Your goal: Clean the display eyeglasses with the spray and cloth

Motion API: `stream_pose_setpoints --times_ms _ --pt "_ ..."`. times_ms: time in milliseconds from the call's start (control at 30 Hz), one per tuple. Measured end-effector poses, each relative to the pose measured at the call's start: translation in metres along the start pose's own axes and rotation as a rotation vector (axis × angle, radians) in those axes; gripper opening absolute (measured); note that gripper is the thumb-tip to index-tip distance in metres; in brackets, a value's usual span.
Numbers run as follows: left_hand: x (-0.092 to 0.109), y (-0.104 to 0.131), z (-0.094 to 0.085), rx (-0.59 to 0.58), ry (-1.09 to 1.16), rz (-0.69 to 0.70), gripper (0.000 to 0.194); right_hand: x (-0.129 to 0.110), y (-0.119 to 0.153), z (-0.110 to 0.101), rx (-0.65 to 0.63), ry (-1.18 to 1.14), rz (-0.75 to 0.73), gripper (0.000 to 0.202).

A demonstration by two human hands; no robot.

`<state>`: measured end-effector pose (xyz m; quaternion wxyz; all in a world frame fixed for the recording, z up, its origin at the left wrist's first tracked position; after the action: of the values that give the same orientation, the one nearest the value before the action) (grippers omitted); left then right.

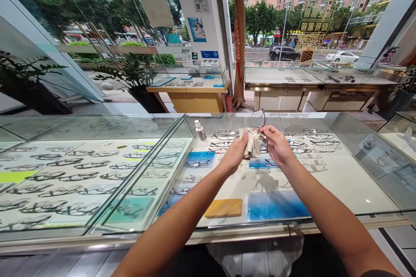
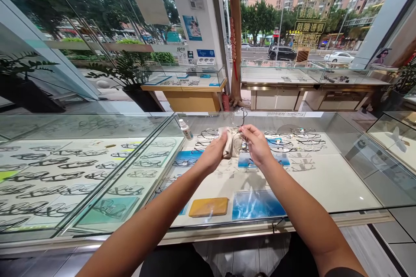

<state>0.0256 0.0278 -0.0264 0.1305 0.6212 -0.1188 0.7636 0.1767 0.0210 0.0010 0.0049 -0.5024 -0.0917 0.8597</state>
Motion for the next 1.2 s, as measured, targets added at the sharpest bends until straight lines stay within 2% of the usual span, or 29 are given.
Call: stream_pose_setpoints --times_ms 100,200,300,467,700,1033,1200 --pt "0.005 -0.004 -0.008 0.112 0.098 -0.012 0.080 0.000 -0.002 -0.003 -0.007 0.073 -0.020 0.034" --pt "0.014 -0.006 -0.011 0.143 0.216 0.058 0.079 0.003 -0.001 -0.003 -0.048 0.146 0.002 0.031" --pt "0.022 -0.005 -0.011 0.105 0.259 0.136 0.074 0.006 0.001 -0.001 -0.102 0.190 0.043 0.029" --pt "0.026 -0.003 -0.009 -0.008 0.147 0.173 0.071 0.008 0.004 0.003 -0.194 0.228 0.088 0.026" --pt "0.031 -0.001 -0.011 -0.070 0.086 0.167 0.063 0.009 0.006 0.005 -0.198 0.216 0.089 0.025" --pt "0.033 0.009 -0.007 0.099 0.047 0.264 0.064 0.005 0.021 0.019 -0.302 0.260 0.017 0.041" --pt "0.030 0.009 -0.009 0.191 0.049 0.316 0.066 0.004 0.024 0.023 -0.345 0.338 -0.031 0.042"
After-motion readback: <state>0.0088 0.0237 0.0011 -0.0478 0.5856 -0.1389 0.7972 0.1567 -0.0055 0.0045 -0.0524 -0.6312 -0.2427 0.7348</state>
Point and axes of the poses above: each hand's wrist, its own y-axis away from the middle knuckle, its own z-axis out of the palm, x = y × z, the point moved 2 cm from there along -y, towards the middle knuckle, and after that the axes turned 4 degrees about -x, right-handed, at the moved point
